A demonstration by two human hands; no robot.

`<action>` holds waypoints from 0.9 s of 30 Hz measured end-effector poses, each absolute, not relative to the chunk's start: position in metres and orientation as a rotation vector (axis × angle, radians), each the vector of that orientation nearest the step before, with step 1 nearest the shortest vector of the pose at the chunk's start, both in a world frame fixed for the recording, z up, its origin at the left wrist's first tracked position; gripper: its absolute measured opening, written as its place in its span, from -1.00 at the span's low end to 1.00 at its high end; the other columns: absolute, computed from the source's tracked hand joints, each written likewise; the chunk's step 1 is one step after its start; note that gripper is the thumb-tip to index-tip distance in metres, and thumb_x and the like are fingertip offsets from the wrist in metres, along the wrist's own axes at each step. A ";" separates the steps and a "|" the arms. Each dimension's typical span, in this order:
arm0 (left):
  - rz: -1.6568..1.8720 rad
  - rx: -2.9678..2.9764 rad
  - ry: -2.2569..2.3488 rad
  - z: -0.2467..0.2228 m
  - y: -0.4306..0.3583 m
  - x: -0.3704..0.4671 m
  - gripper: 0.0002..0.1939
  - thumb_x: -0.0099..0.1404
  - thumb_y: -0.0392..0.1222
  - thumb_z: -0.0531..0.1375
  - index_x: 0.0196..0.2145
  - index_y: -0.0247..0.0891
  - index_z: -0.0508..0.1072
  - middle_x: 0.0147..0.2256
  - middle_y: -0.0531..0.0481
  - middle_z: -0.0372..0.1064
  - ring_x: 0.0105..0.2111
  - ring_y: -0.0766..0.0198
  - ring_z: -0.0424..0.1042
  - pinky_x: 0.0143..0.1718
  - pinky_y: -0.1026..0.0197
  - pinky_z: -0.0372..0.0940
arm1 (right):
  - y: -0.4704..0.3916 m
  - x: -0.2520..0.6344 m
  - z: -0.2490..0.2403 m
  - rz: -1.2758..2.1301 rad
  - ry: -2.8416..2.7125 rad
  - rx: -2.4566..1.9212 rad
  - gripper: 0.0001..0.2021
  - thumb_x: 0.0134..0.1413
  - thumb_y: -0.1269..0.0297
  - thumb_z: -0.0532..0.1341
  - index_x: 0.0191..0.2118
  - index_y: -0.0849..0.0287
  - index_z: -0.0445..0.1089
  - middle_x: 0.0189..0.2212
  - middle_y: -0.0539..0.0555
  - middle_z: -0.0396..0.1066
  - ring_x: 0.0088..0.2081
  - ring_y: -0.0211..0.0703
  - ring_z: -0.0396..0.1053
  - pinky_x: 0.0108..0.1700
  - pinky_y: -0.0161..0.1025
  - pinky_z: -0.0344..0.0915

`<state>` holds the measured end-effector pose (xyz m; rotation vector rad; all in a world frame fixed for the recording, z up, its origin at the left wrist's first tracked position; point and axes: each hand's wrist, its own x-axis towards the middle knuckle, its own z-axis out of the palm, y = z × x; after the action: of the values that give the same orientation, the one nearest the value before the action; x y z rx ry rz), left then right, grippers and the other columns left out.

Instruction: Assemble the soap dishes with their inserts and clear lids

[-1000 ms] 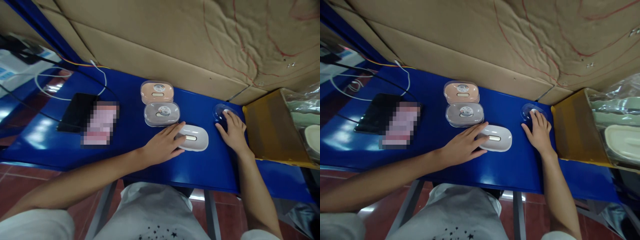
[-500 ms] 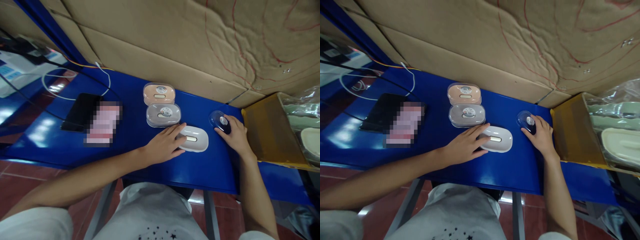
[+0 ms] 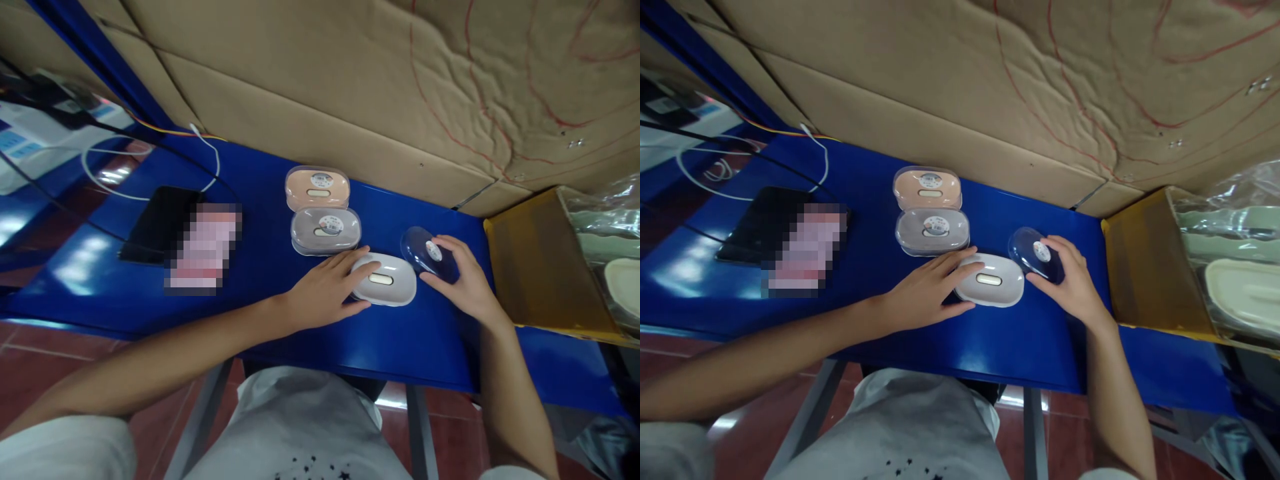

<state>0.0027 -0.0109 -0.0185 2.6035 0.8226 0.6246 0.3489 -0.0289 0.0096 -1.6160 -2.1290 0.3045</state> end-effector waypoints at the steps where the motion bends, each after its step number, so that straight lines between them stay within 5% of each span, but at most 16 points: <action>1: 0.629 2.583 0.833 -0.019 -0.011 0.003 -0.27 0.45 -0.03 0.37 0.42 -0.25 0.20 0.46 -0.41 0.15 0.43 -0.24 0.28 0.37 -0.25 0.35 | -0.032 0.341 0.013 0.347 -2.153 -1.566 -0.33 0.24 -0.15 0.41 0.36 -0.10 0.30 0.36 0.26 0.33 0.39 0.34 0.30 0.38 0.34 0.23; 9: 0.658 2.518 0.839 -0.024 -0.011 0.003 -0.08 0.48 0.07 0.34 0.54 -0.20 -0.05 0.47 -0.42 0.14 0.44 -0.23 0.26 0.36 -0.27 0.35 | -0.049 0.303 0.012 0.504 -2.391 -1.406 -0.28 0.30 -0.09 0.39 0.45 -0.11 0.17 0.45 0.26 0.23 0.43 0.31 0.24 0.37 0.30 0.26; 27: 0.652 2.479 0.768 -0.026 -0.010 0.001 -0.13 0.53 0.10 0.28 0.57 -0.12 -0.06 0.48 -0.41 0.09 0.47 -0.23 0.19 0.37 -0.31 0.35 | -0.057 0.287 0.008 0.269 -2.469 -1.345 -0.13 0.31 -0.15 0.37 0.57 -0.13 0.02 0.42 0.26 0.27 0.38 0.37 0.26 0.30 0.30 0.30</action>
<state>0.0006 -0.0104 -0.0261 2.4788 0.7676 0.6520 0.2870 -0.0569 0.0078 -1.3451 -2.4690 0.2687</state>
